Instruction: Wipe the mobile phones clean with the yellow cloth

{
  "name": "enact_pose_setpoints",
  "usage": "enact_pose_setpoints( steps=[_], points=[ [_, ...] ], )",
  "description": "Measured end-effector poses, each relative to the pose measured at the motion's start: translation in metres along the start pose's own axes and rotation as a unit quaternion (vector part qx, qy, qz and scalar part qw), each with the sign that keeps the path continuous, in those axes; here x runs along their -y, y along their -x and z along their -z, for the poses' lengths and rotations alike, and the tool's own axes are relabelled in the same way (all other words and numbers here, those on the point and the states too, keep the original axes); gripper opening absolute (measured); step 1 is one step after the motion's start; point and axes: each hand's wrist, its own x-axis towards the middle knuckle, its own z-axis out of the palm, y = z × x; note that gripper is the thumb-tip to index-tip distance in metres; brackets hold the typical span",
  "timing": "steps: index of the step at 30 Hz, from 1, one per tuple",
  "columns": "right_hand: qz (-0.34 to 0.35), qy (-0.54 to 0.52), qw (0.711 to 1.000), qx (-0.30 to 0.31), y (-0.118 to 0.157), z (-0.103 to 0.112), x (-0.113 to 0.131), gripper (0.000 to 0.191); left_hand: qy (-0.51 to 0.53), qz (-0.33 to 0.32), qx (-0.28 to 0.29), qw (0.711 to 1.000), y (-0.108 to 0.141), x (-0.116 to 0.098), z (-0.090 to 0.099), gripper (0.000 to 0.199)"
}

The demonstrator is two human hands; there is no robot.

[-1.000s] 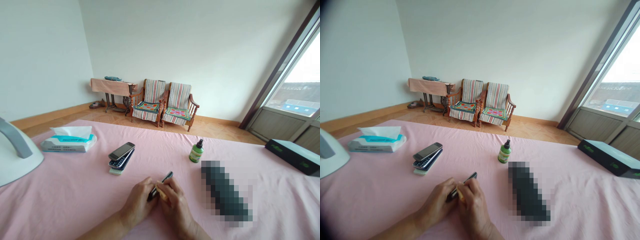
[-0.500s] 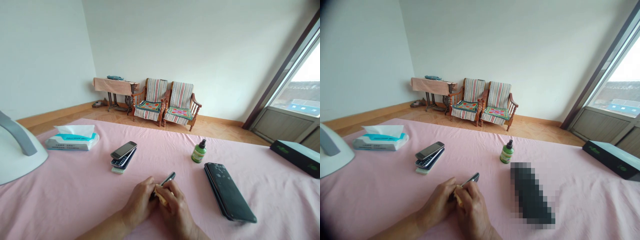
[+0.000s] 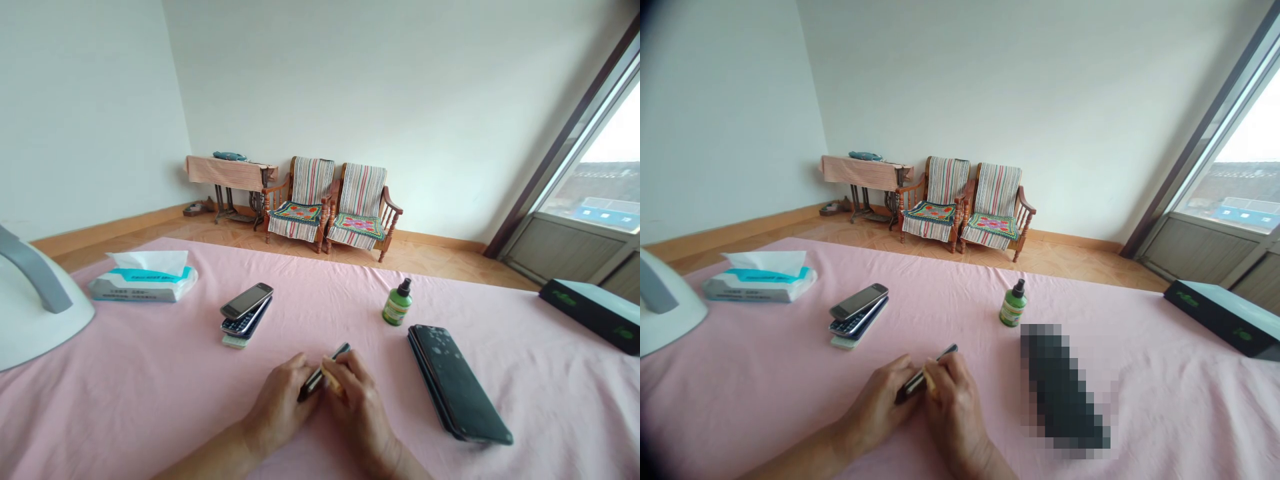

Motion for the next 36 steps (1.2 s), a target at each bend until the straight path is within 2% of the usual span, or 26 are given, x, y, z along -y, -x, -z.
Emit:
enact_pose_setpoints(
  steps=[2, 5, 7, 10, 14, 21, 27, 33, 36],
  points=[
    [-0.064, 0.017, 0.997, -0.040, -0.007, 0.006, -0.014, 0.034, -0.004, 0.001, -0.001, 1.000, 0.000, 0.000, -0.001, 0.016],
    [-0.157, 0.019, 0.985, -0.066, -0.015, 0.011, -0.029, 0.029, -0.010, 0.001, -0.002, 1.000, 0.000, 0.000, -0.001, 0.016],
    [-0.188, 0.019, 0.980, -0.064, -0.017, 0.011, -0.033, 0.027, -0.015, 0.000, -0.002, 1.000, 0.001, 0.000, -0.001, 0.016],
    [-0.201, 0.047, 0.978, -0.031, -0.018, 0.009, -0.034, 0.029, -0.020, -0.003, -0.001, 1.000, 0.001, -0.001, 0.000, 0.018],
    [-0.193, 0.075, 0.978, -0.005, -0.019, 0.011, -0.034, 0.030, -0.020, -0.003, 0.003, 1.000, 0.001, -0.002, 0.001, 0.018],
    [-0.194, 0.052, 0.980, -0.016, -0.018, 0.012, -0.032, 0.028, -0.024, 0.004, -0.001, 1.000, 0.000, 0.000, 0.000, 0.018],
    [-0.179, 0.093, 0.979, 0.007, -0.016, 0.013, -0.040, 0.030, -0.022, 0.000, 0.005, 1.000, 0.000, -0.001, 0.001, 0.017],
    [-0.143, 0.079, 0.986, -0.044, -0.017, 0.024, -0.033, 0.026, -0.017, 0.006, 0.009, 1.000, 0.000, -0.001, 0.001, 0.015],
    [-0.111, 0.055, 0.992, -0.040, -0.014, 0.023, -0.027, 0.032, -0.011, 0.009, 0.015, 1.000, 0.000, -0.002, 0.002, 0.015]
  ],
)
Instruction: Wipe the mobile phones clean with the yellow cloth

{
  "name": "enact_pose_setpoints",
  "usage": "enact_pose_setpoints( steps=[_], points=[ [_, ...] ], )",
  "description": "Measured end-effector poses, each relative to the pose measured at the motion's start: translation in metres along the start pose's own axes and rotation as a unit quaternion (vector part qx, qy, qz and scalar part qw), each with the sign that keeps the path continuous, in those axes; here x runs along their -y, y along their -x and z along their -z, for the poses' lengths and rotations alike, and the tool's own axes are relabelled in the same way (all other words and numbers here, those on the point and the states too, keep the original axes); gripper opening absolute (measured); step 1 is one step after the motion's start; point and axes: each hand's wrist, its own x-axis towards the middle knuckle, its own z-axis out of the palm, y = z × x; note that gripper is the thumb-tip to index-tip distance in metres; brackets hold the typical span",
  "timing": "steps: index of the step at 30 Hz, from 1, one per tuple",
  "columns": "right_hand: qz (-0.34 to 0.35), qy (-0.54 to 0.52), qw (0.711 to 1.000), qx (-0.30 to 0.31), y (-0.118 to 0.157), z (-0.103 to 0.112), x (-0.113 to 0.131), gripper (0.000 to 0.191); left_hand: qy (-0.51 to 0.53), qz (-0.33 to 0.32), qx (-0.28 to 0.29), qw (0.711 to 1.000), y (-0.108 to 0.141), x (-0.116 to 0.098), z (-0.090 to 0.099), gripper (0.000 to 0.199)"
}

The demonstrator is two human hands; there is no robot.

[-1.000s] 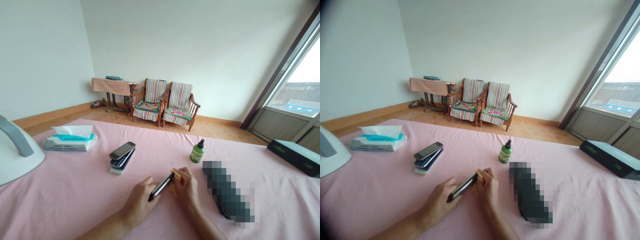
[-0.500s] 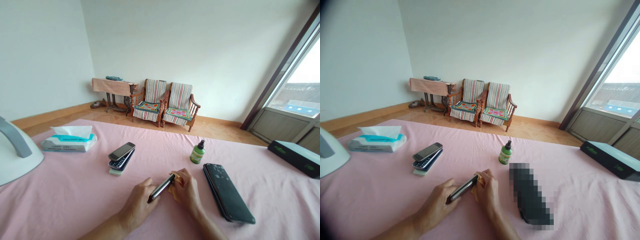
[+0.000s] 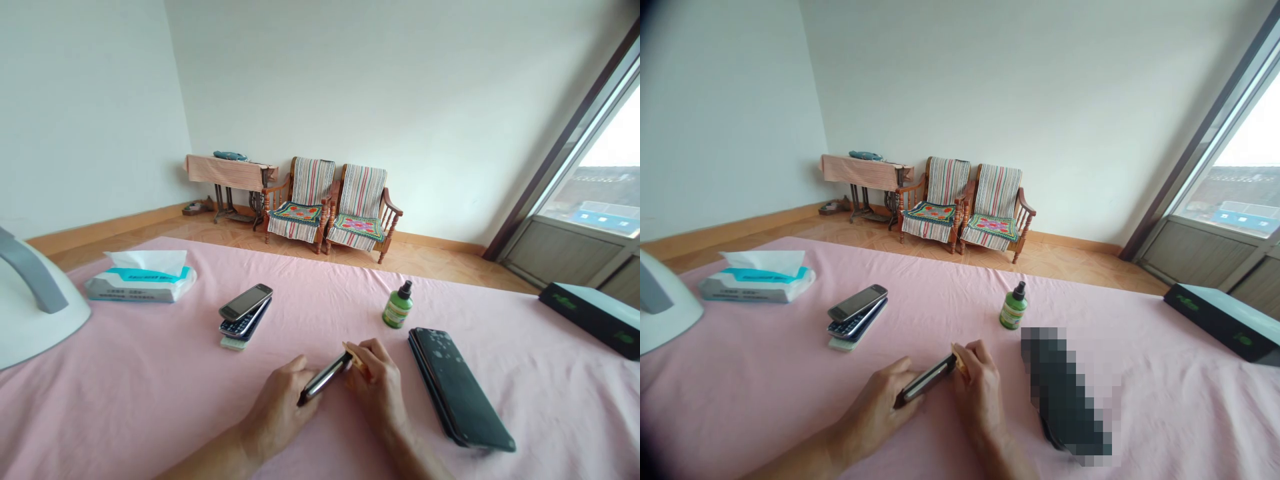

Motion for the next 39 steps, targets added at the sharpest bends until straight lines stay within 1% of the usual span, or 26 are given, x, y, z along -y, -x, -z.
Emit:
enact_pose_setpoints(
  steps=[4, 9, 11, 13, 17, 19, 21, 23, 25, 29, 33, 36, 39],
  points=[
    [0.064, -0.006, 0.998, 0.013, 0.011, -0.008, 0.014, 0.036, 0.010, -0.005, 0.000, 1.000, 0.000, 0.001, 0.000, 0.015],
    [0.144, -0.030, 0.986, 0.074, 0.028, -0.018, 0.037, 0.039, 0.035, -0.016, -0.012, 0.999, 0.001, 0.002, -0.001, 0.009],
    [0.154, -0.041, 0.984, 0.084, 0.029, -0.019, 0.040, 0.040, 0.042, -0.019, -0.016, 0.999, 0.001, 0.002, -0.001, 0.008],
    [0.135, -0.050, 0.987, 0.073, 0.026, -0.019, 0.035, 0.038, 0.036, -0.015, -0.021, 0.999, 0.000, 0.002, -0.001, 0.009],
    [0.063, -0.040, 0.997, 0.003, 0.011, -0.013, 0.015, 0.033, 0.007, -0.006, -0.020, 1.000, -0.001, 0.002, -0.001, 0.015],
    [0.025, -0.026, 0.999, -0.016, 0.003, -0.010, 0.007, 0.032, -0.004, -0.001, -0.020, 1.000, -0.001, 0.001, -0.001, 0.017],
    [-0.027, -0.021, 0.999, -0.009, -0.002, -0.007, 0.002, 0.032, -0.010, 0.001, -0.021, 1.000, -0.001, 0.000, -0.001, 0.016],
    [-0.080, -0.021, 0.996, 0.017, -0.006, -0.007, -0.002, 0.027, -0.013, 0.000, -0.019, 1.000, -0.001, 0.000, -0.001, 0.015],
    [-0.110, -0.017, 0.993, 0.041, -0.008, -0.007, -0.005, 0.023, -0.015, -0.002, -0.017, 1.000, -0.001, 0.000, -0.001, 0.014],
    [-0.115, -0.020, 0.992, 0.054, -0.010, -0.007, -0.009, 0.026, -0.007, -0.007, -0.015, 1.000, -0.001, 0.002, -0.001, 0.013],
    [-0.132, -0.057, 0.988, 0.056, -0.008, -0.003, -0.007, 0.020, 0.021, -0.012, -0.022, 0.999, -0.004, 0.005, 0.001, 0.018],
    [-0.162, -0.105, 0.980, 0.055, -0.007, -0.001, -0.007, 0.021, 0.075, -0.012, -0.029, 0.997, -0.007, 0.009, 0.004, 0.023],
    [-0.199, -0.155, 0.967, 0.044, -0.007, -0.001, -0.008, 0.023, 0.158, -0.006, -0.020, 0.987, -0.009, 0.015, 0.004, 0.029]
  ],
)
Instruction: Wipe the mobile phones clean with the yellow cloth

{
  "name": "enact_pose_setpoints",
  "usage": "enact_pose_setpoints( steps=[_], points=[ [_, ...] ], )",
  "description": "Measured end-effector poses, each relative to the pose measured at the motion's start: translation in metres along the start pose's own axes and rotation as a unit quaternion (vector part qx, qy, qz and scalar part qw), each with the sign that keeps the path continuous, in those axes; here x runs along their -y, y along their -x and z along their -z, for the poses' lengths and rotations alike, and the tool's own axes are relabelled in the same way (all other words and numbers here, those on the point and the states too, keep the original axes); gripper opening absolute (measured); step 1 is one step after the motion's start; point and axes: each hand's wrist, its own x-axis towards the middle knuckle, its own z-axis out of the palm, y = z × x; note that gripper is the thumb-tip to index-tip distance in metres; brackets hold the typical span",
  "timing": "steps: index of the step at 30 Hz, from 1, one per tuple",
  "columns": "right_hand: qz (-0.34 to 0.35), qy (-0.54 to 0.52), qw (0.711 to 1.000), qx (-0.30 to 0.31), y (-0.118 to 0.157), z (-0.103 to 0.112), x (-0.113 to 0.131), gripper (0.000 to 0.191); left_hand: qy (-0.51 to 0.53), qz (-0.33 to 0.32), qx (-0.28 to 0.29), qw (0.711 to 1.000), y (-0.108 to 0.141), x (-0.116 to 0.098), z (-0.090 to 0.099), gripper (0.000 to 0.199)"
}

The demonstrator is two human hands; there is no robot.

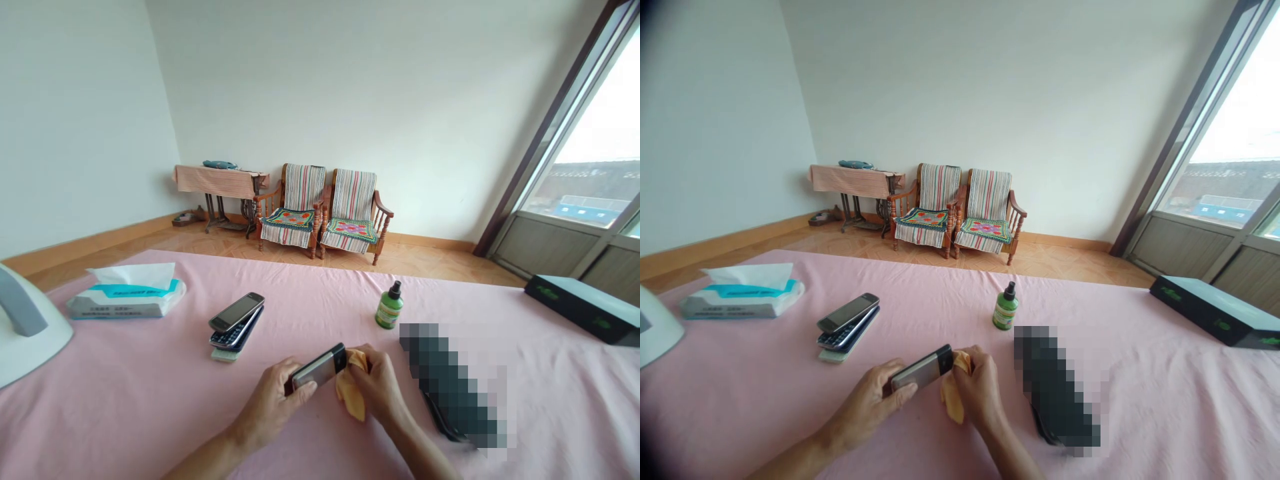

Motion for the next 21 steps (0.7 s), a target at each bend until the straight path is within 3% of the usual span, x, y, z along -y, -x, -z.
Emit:
enact_pose_setpoints(
  steps=[5, 10, 13, 18, 21],
  points=[
    [-0.065, -0.085, 0.994, 0.009, 0.000, -0.002, -0.001, 0.023, 0.127, 0.050, 0.022, 0.990, -0.002, 0.006, -0.001, 0.040],
    [-0.114, -0.175, 0.977, 0.049, 0.006, -0.005, 0.002, 0.028, 0.154, 0.064, 0.033, 0.985, -0.002, -0.001, -0.005, 0.042],
    [-0.141, -0.203, 0.968, 0.051, 0.009, -0.005, 0.003, 0.029, 0.114, 0.047, 0.002, 0.992, 0.002, -0.006, -0.009, 0.051],
    [-0.158, -0.217, 0.962, 0.046, 0.009, -0.003, 0.002, 0.030, -0.005, -0.013, -0.006, 1.000, 0.007, -0.007, -0.013, 0.088],
    [-0.154, -0.212, 0.964, 0.045, 0.009, -0.004, 0.002, 0.030, -0.062, -0.034, -0.021, 0.997, 0.008, -0.007, -0.013, 0.090]
  ],
)
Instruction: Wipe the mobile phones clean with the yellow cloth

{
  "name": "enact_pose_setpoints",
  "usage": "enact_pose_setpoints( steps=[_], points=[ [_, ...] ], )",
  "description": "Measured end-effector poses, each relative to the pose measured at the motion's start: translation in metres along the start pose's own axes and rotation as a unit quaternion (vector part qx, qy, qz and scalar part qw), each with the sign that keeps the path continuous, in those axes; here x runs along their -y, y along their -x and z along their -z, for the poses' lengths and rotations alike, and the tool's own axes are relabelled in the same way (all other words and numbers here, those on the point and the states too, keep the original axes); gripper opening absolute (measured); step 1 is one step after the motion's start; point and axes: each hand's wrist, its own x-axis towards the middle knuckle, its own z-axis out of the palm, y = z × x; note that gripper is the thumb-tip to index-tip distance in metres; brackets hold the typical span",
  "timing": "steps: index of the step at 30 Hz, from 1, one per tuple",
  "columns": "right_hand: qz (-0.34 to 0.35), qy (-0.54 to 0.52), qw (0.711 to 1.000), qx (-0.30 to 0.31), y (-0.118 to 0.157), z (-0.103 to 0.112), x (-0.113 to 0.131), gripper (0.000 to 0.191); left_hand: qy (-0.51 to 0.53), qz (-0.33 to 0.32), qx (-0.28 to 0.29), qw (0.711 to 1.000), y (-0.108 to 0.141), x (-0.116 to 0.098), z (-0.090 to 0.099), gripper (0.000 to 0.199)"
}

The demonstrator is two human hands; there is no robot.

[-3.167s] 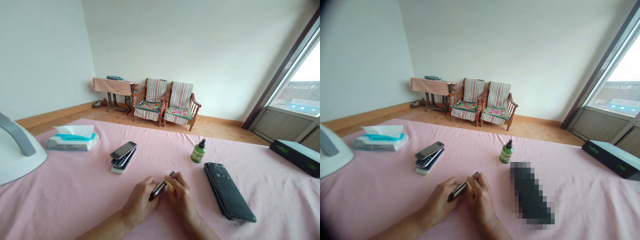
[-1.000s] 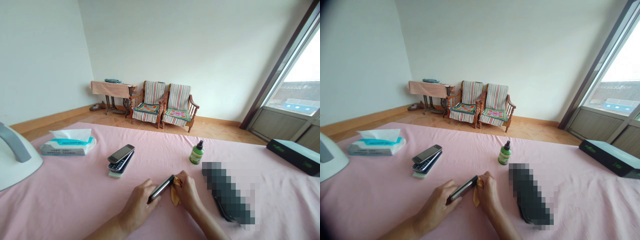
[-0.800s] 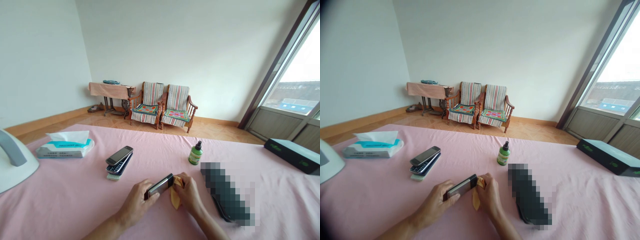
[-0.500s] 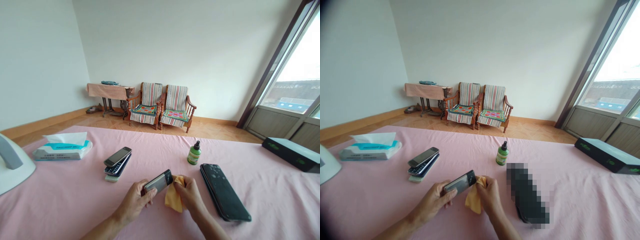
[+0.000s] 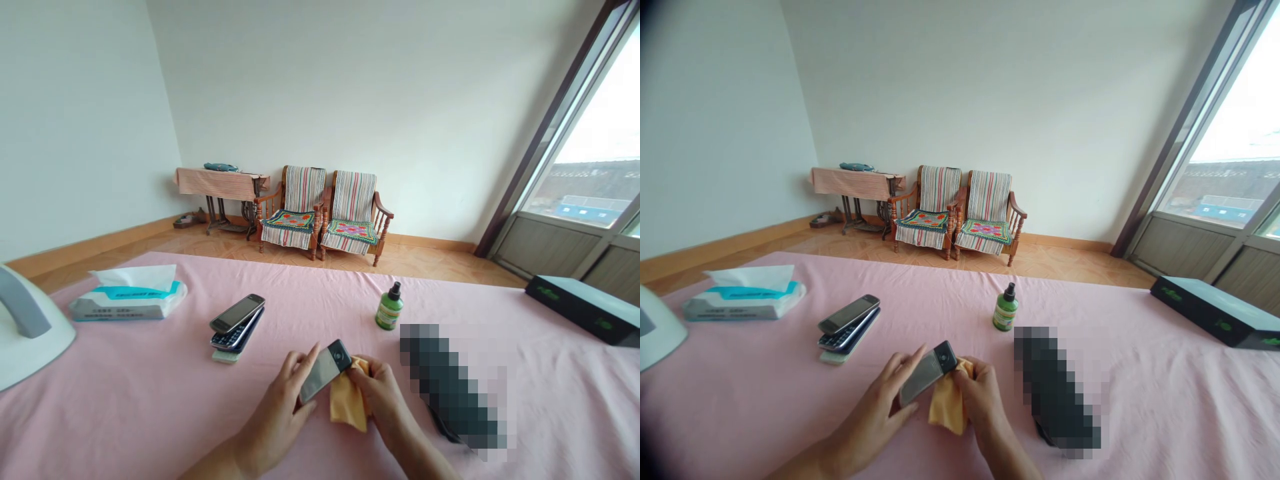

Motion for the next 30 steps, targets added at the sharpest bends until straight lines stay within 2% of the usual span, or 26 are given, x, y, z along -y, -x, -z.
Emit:
enact_pose_setpoints(
  steps=[6, 12, 16, 19, 24, 30],
  points=[
    [0.028, 0.047, 0.998, -0.005, 0.000, 0.000, 0.000, 0.028, -0.094, -0.049, 0.009, 0.994, 0.000, 0.004, 0.003, 0.075],
    [0.070, 0.123, 0.989, -0.037, 0.002, 0.003, 0.002, 0.025, -0.140, -0.089, 0.004, 0.986, -0.001, 0.001, 0.006, 0.044],
    [0.152, 0.239, 0.955, -0.087, 0.006, 0.006, 0.008, 0.022, -0.197, -0.067, 0.015, 0.978, 0.000, -0.006, 0.007, 0.031],
    [0.222, 0.292, 0.923, -0.118, 0.009, 0.006, 0.013, 0.025, -0.207, -0.067, 0.016, 0.976, 0.001, -0.008, 0.006, 0.034],
    [0.290, 0.312, 0.902, -0.067, 0.011, 0.000, 0.009, 0.029, -0.192, -0.094, 0.018, 0.977, 0.004, -0.008, 0.002, 0.045],
    [0.368, 0.348, 0.862, 0.000, 0.022, -0.013, -0.002, 0.032, -0.184, -0.072, 0.024, 0.980, 0.004, -0.011, 0.001, 0.047]
  ],
)
